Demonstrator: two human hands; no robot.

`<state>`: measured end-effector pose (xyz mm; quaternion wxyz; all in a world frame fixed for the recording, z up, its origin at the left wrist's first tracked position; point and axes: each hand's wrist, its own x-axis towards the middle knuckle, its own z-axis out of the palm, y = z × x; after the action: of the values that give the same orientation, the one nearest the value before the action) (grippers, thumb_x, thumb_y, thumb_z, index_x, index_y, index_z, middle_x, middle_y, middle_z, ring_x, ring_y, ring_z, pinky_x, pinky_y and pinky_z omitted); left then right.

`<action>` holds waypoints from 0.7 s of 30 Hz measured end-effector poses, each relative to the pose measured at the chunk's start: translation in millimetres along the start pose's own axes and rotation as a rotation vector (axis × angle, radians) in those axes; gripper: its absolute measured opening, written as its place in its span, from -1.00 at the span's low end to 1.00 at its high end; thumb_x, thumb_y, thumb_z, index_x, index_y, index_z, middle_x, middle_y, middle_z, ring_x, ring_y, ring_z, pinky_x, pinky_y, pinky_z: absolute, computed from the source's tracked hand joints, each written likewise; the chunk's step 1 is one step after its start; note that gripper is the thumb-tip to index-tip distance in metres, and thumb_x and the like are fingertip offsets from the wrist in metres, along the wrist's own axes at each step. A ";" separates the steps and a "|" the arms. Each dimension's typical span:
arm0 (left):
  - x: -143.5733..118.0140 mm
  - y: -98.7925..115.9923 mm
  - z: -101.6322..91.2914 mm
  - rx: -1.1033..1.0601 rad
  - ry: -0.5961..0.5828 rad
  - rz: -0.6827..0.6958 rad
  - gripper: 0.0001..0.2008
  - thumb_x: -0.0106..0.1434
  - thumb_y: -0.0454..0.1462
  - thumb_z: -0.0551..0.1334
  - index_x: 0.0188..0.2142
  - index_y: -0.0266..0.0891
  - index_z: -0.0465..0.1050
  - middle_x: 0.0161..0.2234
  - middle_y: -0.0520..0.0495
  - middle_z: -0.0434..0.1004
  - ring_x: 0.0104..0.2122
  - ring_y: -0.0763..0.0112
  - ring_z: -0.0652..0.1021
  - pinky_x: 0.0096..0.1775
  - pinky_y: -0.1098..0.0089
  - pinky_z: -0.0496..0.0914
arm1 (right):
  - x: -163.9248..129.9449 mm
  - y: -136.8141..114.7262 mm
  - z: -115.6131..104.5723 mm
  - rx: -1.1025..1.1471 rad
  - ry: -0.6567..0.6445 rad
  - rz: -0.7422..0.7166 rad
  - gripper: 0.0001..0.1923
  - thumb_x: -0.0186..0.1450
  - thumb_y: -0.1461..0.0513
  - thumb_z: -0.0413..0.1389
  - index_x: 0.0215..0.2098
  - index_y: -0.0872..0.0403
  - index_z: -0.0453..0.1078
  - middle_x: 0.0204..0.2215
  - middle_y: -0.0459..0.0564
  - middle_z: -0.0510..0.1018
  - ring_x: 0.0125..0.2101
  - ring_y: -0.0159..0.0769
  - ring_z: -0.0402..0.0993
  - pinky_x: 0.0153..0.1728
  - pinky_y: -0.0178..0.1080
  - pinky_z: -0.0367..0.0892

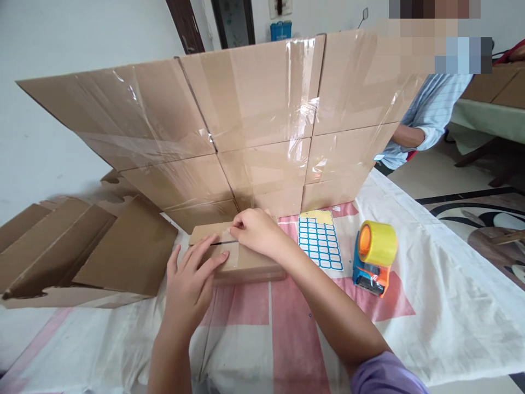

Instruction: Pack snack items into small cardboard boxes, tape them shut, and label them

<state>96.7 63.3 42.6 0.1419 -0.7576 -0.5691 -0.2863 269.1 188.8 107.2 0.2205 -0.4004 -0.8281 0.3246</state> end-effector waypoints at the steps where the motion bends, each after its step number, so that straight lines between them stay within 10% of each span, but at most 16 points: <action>1: -1.4 4.1 1.4 0.005 0.024 -0.004 -0.62 0.37 -0.48 0.04 0.00 -0.08 0.47 0.24 -0.14 0.43 0.22 0.14 0.42 0.30 -0.13 -0.02 | 0.3 0.3 -0.2 -0.002 -0.005 -0.012 -0.70 0.33 0.24 0.12 -0.57 0.09 0.36 -0.61 -0.19 0.39 -0.52 -0.44 0.20 -0.37 -0.27 -0.01; 15: -15.7 23.3 17.6 -0.110 0.170 0.004 -0.57 0.32 -0.56 0.01 0.02 -0.17 0.45 0.04 -0.10 0.63 0.14 0.25 0.53 0.21 0.08 0.13 | 0.4 1.5 6.2 -0.085 0.049 -0.026 -0.72 0.33 0.22 0.19 -0.52 0.09 0.34 -0.44 -0.10 0.49 -0.42 -0.36 0.37 -0.34 -0.26 0.10; 21: -17.5 36.2 22.3 -0.114 0.261 -0.021 -0.66 0.29 -0.56 0.08 -0.17 -0.15 0.48 0.00 -0.11 0.64 0.09 0.21 0.55 0.11 0.10 0.19 | 7.4 18.4 9.2 -0.032 0.178 0.009 -0.75 0.24 0.29 0.23 -0.18 0.06 0.25 -0.36 -0.12 0.43 -0.41 -0.33 0.34 -0.37 -0.28 0.16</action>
<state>133.6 50.3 18.5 0.1684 -0.7147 -0.5366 -0.4158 268.6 200.1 88.4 0.2852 -0.4350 -0.8085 0.2753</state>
